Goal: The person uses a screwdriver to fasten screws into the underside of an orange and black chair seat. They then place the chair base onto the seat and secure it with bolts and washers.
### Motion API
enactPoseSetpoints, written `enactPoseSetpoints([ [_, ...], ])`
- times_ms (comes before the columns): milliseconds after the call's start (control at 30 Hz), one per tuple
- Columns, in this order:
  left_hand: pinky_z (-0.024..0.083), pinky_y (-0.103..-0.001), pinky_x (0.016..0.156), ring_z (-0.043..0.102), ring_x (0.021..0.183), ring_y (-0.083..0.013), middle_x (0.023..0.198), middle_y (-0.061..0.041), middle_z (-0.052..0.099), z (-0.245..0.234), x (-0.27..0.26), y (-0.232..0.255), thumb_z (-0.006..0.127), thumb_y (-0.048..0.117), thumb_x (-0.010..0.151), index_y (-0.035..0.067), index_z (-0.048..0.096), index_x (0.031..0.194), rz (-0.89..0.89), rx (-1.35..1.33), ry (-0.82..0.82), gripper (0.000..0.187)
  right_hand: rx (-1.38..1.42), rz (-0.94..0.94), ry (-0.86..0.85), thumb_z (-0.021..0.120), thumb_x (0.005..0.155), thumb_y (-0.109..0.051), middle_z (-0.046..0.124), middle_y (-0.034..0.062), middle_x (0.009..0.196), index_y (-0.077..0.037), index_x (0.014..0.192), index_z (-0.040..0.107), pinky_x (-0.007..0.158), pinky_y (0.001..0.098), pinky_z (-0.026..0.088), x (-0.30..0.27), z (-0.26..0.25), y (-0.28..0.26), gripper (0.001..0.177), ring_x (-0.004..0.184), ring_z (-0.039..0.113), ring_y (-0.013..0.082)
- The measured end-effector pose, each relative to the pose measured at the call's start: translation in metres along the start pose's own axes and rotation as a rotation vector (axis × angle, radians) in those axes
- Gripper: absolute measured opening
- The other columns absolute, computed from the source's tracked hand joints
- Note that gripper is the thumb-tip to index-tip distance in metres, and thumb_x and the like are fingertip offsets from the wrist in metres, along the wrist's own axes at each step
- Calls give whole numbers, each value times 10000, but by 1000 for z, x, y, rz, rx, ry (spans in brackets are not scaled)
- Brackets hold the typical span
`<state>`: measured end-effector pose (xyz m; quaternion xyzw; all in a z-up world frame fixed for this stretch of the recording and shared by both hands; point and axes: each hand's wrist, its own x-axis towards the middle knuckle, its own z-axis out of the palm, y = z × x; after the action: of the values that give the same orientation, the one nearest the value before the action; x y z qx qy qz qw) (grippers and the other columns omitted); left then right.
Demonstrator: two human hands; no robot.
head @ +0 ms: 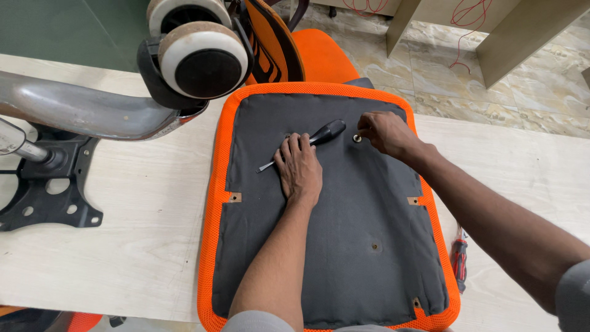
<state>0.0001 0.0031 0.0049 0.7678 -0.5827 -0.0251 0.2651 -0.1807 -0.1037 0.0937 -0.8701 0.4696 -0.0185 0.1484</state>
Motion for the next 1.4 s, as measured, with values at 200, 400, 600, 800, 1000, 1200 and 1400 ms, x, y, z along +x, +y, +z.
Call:
enactPoseSetpoints([
  [200,328,-481,1156,437,1386,-254,1415,-88,527,2,1,-1,519,257,1053,109,528,1377,-17,6,-29,356,4,-146,33,601,895,90,748,88,1104,-37,1087,720,909,366,619,-4,4,12,259,1015,747,241],
  [400,325,-483,1150,435,1379,-259,1409,-94,526,4,2,-1,520,268,1045,111,526,1383,-11,21,-20,373,80,-67,73,731,901,-184,680,148,1229,-17,1235,647,827,446,551,-7,-2,0,383,1035,678,326],
  [600,325,-484,1153,437,1381,-257,1402,-88,531,3,1,-1,522,273,1046,115,533,1376,-15,12,-11,366,-20,5,6,616,976,-240,766,105,1086,-59,1128,735,877,371,616,-6,1,5,264,959,755,248],
  [800,335,-482,1138,446,1376,-254,1402,-86,533,2,1,-1,523,266,1043,115,533,1372,-2,34,0,362,-3,59,16,696,977,-272,718,172,1069,-19,1216,642,835,445,557,-3,1,6,352,941,698,314],
  [1000,336,-480,1138,446,1374,-254,1400,-91,532,-1,0,0,518,262,1049,106,527,1374,2,18,-10,361,-48,-35,-10,633,956,-154,776,113,1074,-35,1096,724,842,389,611,4,0,7,205,950,753,250],
  [1200,337,-475,1142,434,1389,-251,1413,-87,527,-1,1,0,502,268,1055,112,523,1380,0,31,-26,361,30,-187,135,751,855,-190,716,184,1107,30,1151,672,774,497,555,1,0,5,377,941,695,351],
  [1400,329,-483,1143,433,1381,-262,1412,-96,521,1,2,0,495,273,1053,117,524,1374,-12,29,-36,358,-38,32,-78,634,976,-149,763,99,1015,-48,1094,714,807,410,608,2,-12,-7,175,873,750,253],
])
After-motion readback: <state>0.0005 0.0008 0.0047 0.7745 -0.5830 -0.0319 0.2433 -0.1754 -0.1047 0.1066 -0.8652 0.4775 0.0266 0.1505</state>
